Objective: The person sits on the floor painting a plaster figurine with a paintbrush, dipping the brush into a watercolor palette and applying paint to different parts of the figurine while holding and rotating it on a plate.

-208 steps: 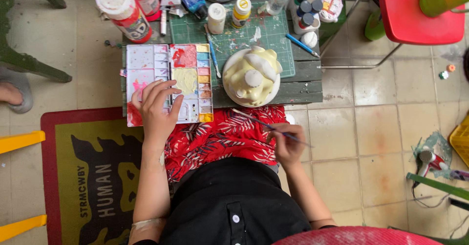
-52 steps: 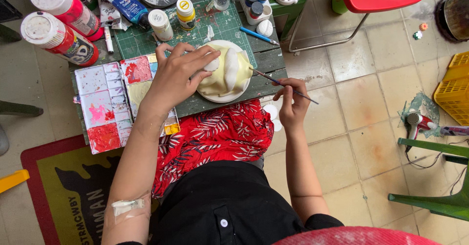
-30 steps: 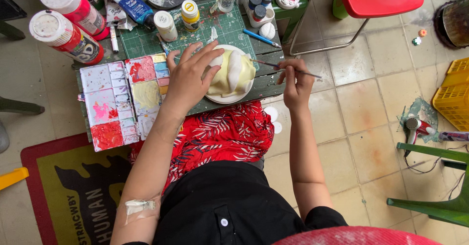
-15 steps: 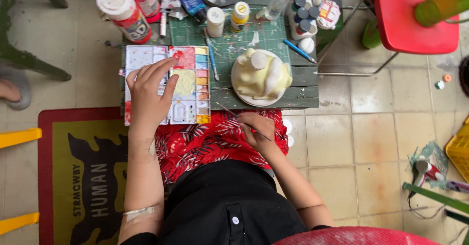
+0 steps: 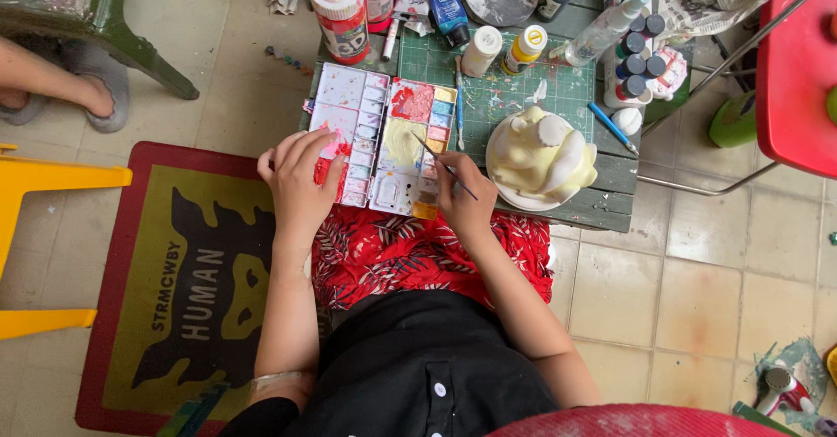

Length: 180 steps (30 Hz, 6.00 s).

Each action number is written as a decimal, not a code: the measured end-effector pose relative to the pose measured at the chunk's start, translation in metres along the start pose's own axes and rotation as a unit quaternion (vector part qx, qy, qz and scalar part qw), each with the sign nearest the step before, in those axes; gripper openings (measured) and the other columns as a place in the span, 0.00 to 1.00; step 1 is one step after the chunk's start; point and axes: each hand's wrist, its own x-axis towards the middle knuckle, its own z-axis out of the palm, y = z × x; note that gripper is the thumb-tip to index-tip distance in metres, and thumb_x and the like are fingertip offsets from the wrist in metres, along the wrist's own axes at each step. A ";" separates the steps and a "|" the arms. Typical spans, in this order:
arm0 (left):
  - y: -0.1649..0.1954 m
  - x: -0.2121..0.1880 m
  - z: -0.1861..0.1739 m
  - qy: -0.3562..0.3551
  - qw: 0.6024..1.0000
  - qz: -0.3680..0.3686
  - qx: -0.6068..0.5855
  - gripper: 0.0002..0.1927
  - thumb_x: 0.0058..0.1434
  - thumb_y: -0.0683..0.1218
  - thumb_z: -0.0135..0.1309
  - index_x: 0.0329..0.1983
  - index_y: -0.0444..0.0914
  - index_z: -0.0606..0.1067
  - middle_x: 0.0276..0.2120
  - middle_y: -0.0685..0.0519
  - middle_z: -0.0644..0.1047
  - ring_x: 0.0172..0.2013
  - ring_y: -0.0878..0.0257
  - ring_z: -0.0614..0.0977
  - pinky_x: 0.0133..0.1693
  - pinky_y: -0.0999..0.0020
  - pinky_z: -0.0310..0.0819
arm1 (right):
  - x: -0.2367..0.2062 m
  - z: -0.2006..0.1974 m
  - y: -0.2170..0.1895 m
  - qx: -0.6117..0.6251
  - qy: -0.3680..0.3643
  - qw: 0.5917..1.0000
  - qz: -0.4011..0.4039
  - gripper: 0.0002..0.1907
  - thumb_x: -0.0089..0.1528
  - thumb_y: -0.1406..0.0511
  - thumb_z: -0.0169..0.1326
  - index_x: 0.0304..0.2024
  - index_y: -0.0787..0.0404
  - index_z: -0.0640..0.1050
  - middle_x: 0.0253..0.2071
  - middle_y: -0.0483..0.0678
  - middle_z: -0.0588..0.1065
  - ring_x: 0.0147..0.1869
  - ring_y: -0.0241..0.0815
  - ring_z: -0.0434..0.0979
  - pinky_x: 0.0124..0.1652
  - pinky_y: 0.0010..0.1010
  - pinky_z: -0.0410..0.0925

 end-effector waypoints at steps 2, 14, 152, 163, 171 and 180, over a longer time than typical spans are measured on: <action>-0.003 -0.001 0.002 0.007 1.000 -0.001 0.001 0.15 0.66 0.48 0.62 0.55 0.42 0.79 0.58 0.57 0.79 0.61 0.59 0.74 0.63 0.54 0.52 | 0.004 0.001 0.000 -0.020 -0.009 0.999 -0.033 0.05 0.63 0.70 0.60 0.40 0.60 0.76 0.39 0.48 0.81 0.34 0.46 0.82 0.32 0.34 0.71; -0.008 -0.002 0.005 0.018 1.000 -0.018 0.010 0.15 0.68 0.49 0.62 0.55 0.42 0.79 0.57 0.57 0.78 0.61 0.57 0.74 0.64 0.53 0.51 | 0.036 -0.015 -0.005 -0.014 -0.106 0.993 -0.054 0.03 0.63 0.68 0.59 0.36 0.58 0.77 0.33 0.48 0.78 0.36 0.49 0.79 0.34 0.39 0.69; 0.162 0.047 0.090 -0.128 0.963 0.232 -0.041 0.27 0.70 0.47 0.56 0.72 0.47 0.69 0.71 0.62 0.69 0.64 0.56 0.71 0.67 0.42 0.46 | -0.027 -0.179 0.168 0.340 0.080 0.919 0.180 0.06 0.76 0.67 0.46 0.46 0.64 0.70 0.39 0.51 0.75 0.35 0.35 0.79 0.26 0.22 0.64; 0.162 0.047 0.089 -0.132 0.963 0.230 -0.039 0.27 0.70 0.48 0.56 0.72 0.47 0.69 0.71 0.62 0.68 0.64 0.56 0.71 0.67 0.42 0.46 | -0.015 -0.181 0.160 0.338 0.037 0.926 0.163 0.06 0.75 0.67 0.45 0.47 0.64 0.71 0.39 0.49 0.75 0.37 0.36 0.80 0.26 0.23 0.66; 0.161 0.048 0.091 -0.129 0.963 0.230 -0.045 0.27 0.70 0.48 0.56 0.72 0.47 0.69 0.71 0.62 0.69 0.64 0.57 0.71 0.67 0.42 0.46 | 0.003 -0.188 0.179 0.316 0.090 0.928 0.176 0.09 0.77 0.64 0.43 0.44 0.61 0.70 0.33 0.51 0.78 0.22 0.30 0.68 0.23 0.19 0.56; 0.161 0.048 0.090 -0.128 0.964 0.229 -0.050 0.27 0.70 0.48 0.56 0.72 0.47 0.69 0.70 0.62 0.69 0.64 0.57 0.71 0.67 0.41 0.47 | 0.012 -0.174 0.158 0.225 0.152 0.956 0.110 0.05 0.76 0.68 0.45 0.48 0.64 0.72 0.38 0.51 0.78 0.34 0.32 0.77 0.28 0.23 0.67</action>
